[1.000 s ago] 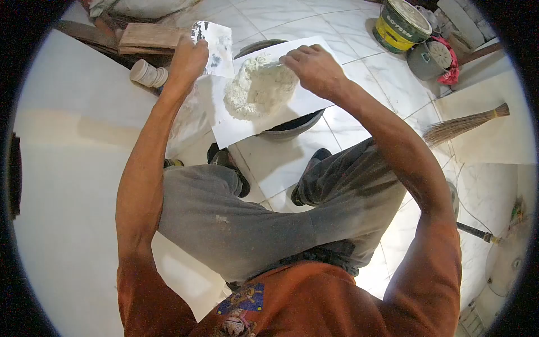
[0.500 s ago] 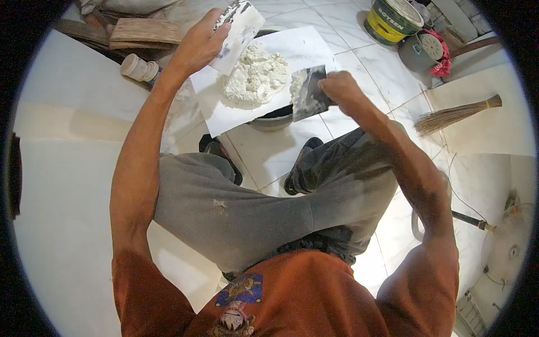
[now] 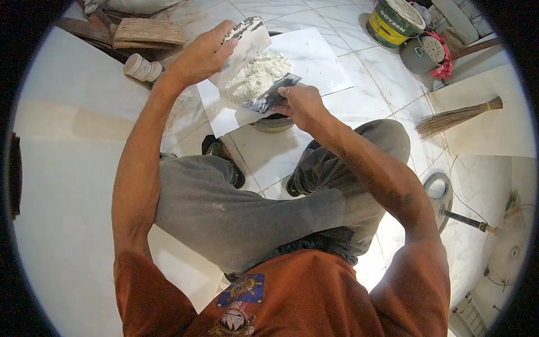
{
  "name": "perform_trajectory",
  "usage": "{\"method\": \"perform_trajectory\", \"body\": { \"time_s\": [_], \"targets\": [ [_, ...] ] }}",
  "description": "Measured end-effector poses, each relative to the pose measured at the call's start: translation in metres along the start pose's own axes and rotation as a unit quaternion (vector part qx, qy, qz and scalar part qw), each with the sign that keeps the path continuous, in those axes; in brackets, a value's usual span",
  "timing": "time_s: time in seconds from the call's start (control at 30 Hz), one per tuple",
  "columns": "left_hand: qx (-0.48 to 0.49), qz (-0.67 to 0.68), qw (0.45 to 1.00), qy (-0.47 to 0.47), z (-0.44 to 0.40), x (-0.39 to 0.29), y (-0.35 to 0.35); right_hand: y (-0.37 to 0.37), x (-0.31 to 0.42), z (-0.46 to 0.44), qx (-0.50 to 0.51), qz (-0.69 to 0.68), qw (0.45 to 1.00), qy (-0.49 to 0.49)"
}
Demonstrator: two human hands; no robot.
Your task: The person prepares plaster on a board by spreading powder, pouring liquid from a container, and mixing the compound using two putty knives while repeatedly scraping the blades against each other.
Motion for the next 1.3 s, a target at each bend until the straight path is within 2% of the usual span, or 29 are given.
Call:
{"method": "perform_trajectory", "body": {
  "time_s": [0.07,0.27,0.33,0.37,0.53,0.63,0.67,0.8,0.9,1.07,1.17,1.3],
  "targets": [
    [0.009,0.009,1.000,-0.003,0.002,-0.007,0.007,0.010,0.015,0.006,0.030,-0.022,0.999,-0.037],
    [0.025,-0.016,1.000,0.001,0.001,-0.021,0.050,0.037,0.051,0.018,0.034,0.051,0.995,-0.079],
    [0.050,-0.028,0.997,-0.051,-0.009,-0.014,0.043,0.050,0.065,0.020,0.040,0.074,0.993,-0.081],
    [0.060,-0.037,0.995,-0.075,-0.012,-0.013,0.042,0.049,0.068,0.021,0.031,0.087,0.992,-0.083],
    [0.046,-0.086,0.993,-0.069,-0.008,0.007,0.051,0.033,0.073,0.036,0.000,0.130,0.988,-0.088],
    [0.037,-0.093,0.992,-0.082,-0.006,0.023,0.049,-0.001,0.064,0.052,-0.090,0.157,0.982,-0.055],
    [0.032,-0.088,0.992,-0.086,-0.008,0.026,0.047,-0.013,0.054,0.048,-0.048,0.128,0.990,-0.029],
    [0.022,-0.066,0.996,-0.048,-0.010,0.033,0.033,-0.040,0.016,0.032,-0.106,0.114,0.986,0.057],
    [-0.007,-0.056,0.998,-0.020,-0.010,0.024,0.011,-0.031,-0.006,0.013,-0.060,0.054,0.996,0.037],
    [-0.039,-0.041,0.998,-0.003,-0.006,0.010,-0.014,-0.003,-0.031,-0.016,-0.078,0.002,0.997,0.013],
    [-0.034,-0.040,0.999,0.003,0.000,0.001,-0.017,0.009,-0.018,-0.010,-0.041,-0.052,0.998,0.005],
    [-0.022,-0.011,1.000,0.007,-0.003,-0.003,-0.001,0.016,0.013,0.000,-0.019,-0.036,0.999,-0.019]
  ]
}}
Point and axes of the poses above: each hand's wrist, its own z-axis away from the middle knuckle, its own y-axis out of the palm, x = y × z, the point moved 7 cm from there along -z, towards the middle knuckle, and after that the axes turned 7 degrees about y, right-handed, at the moved point
